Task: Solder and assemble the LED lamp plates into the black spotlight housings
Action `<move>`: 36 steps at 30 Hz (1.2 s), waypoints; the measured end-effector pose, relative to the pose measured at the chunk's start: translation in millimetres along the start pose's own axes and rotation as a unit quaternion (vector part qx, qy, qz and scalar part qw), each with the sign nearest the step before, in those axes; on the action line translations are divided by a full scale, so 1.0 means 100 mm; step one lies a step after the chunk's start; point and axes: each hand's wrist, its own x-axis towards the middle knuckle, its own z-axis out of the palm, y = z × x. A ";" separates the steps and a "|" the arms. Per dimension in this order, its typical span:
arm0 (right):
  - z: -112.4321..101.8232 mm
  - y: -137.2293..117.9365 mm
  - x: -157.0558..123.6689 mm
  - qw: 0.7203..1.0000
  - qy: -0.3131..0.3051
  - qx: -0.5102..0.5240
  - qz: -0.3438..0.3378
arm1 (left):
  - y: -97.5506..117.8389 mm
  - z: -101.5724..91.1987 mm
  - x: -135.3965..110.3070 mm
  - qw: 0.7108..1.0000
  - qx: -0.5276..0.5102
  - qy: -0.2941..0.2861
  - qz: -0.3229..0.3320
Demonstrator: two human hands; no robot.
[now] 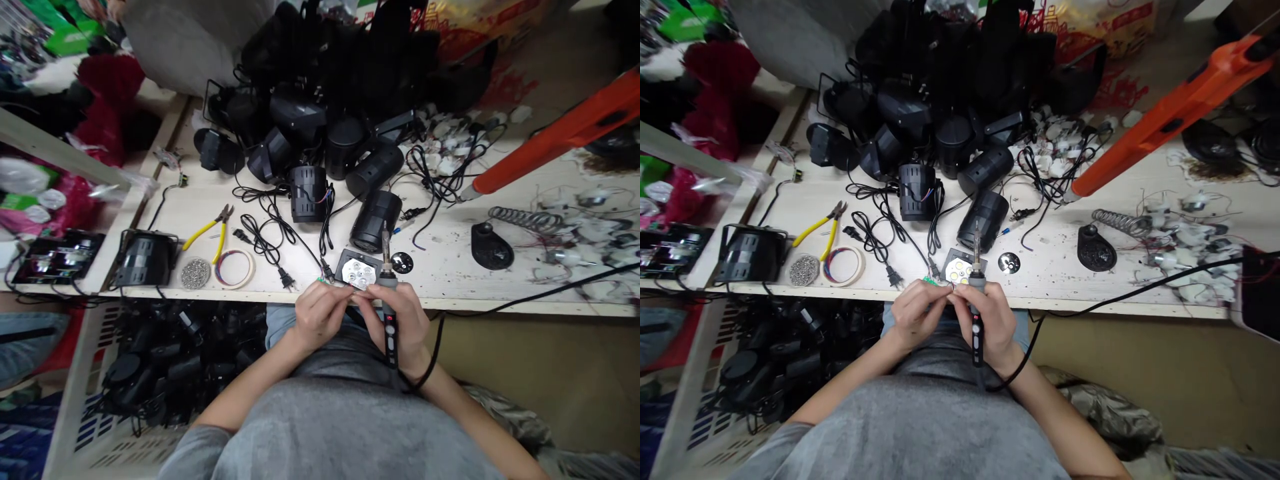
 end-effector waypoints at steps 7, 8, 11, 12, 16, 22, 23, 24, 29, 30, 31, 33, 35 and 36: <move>-0.41 0.11 -0.04 0.992 -0.047 0.086 0.074 | 0.12 0.01 -0.03 0.991 -0.028 0.004 -0.132; -0.48 0.12 -0.06 0.991 -0.055 0.095 0.074 | 0.12 0.03 -0.04 0.990 -0.022 0.015 -0.137; -0.64 0.12 -0.13 0.991 -0.079 0.094 0.048 | 0.10 0.09 -0.09 0.987 -0.015 0.026 -0.157; -0.67 0.11 -0.16 0.991 -0.084 0.094 0.036 | 0.10 0.11 -0.09 0.986 -0.010 0.025 -0.165; -0.75 0.03 -0.22 0.991 -0.083 0.103 0.023 | 0.11 0.14 -0.06 0.980 0.020 0.029 -0.198; -0.78 -0.05 -0.17 0.989 -0.142 0.033 0.028 | 0.16 0.15 -0.01 0.971 -0.010 0.032 -0.238; -0.77 -0.04 -0.16 0.989 -0.143 0.028 0.026 | 0.16 0.16 -0.01 0.970 -0.011 0.033 -0.239; -0.75 -0.04 -0.15 0.989 -0.143 0.028 0.023 | 0.16 0.16 -0.01 0.970 -0.011 0.032 -0.240; -0.67 -0.03 -0.14 0.989 -0.136 0.044 0.021 | 0.15 0.15 -0.02 0.972 -0.007 0.026 -0.235; -0.67 -0.03 -0.15 0.990 -0.129 0.045 0.018 | 0.14 0.15 -0.02 0.972 -0.005 0.026 -0.234; -0.68 -0.03 -0.17 0.992 -0.120 0.044 0.015 | 0.14 0.15 -0.02 0.972 -0.005 0.026 -0.232; -0.73 -0.01 -0.21 0.995 -0.091 0.032 0.008 | 0.13 0.14 -0.02 0.974 -0.006 0.025 -0.225; -0.82 0.07 -0.25 0.998 -0.048 -0.014 0.047 | 0.12 0.13 -0.02 0.976 0.003 0.025 -0.215; -0.88 0.13 -0.27 0.995 -0.016 -0.052 0.087 | 0.11 0.12 -0.02 0.978 0.013 0.025 -0.207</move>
